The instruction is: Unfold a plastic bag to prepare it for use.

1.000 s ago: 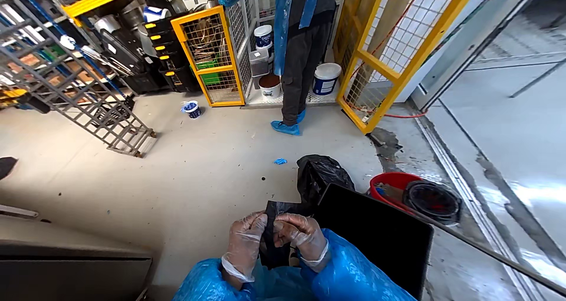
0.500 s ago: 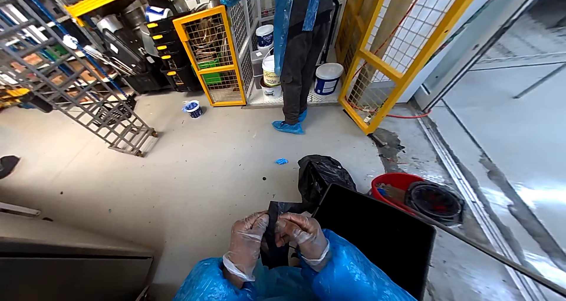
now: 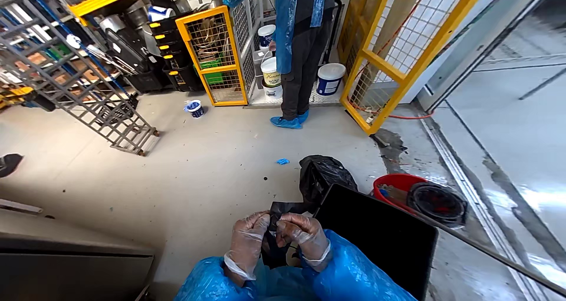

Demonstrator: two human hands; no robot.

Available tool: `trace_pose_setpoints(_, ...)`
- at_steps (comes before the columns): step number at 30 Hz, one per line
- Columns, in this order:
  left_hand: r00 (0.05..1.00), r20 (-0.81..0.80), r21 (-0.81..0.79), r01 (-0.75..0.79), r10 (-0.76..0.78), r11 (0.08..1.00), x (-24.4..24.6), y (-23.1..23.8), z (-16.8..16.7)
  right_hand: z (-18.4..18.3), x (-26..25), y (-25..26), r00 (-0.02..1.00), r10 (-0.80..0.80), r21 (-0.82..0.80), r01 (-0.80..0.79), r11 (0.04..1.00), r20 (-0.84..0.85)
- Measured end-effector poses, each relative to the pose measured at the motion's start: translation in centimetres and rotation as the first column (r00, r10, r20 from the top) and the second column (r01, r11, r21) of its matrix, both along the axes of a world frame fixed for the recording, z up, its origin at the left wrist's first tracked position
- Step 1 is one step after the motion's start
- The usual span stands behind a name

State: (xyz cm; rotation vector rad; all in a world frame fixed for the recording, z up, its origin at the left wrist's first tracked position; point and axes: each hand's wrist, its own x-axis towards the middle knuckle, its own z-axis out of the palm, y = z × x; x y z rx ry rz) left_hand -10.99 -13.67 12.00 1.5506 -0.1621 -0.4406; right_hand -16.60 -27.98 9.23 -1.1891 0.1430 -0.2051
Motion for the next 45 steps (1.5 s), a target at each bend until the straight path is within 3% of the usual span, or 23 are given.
trace_pose_setpoints(27,1.000,0.023,0.093,0.004,-0.006,0.996,0.1,-0.1,0.0,0.2,-0.2,0.5,1.000,-0.016,-0.055,0.015,0.998,-0.007)
trace_pose_setpoints(34,0.991,0.107,0.071,-0.085,0.077,0.994,0.3,-0.4,-0.8,-0.3,0.2,0.9,0.994,-0.111,-0.245,0.107,0.964,-0.001)
trace_pose_setpoints(40,0.998,0.069,-0.088,-0.001,0.007,0.996,-0.1,0.0,-0.8,-1.0,0.8,0.9,0.952,-0.274,-0.448,0.307,0.840,0.140)
trace_pose_setpoints(45,0.998,-0.006,-0.091,0.056,-0.057,0.994,-0.3,0.0,0.4,-0.5,1.0,0.6,0.944,-0.297,-0.554,0.325,0.766,0.143)
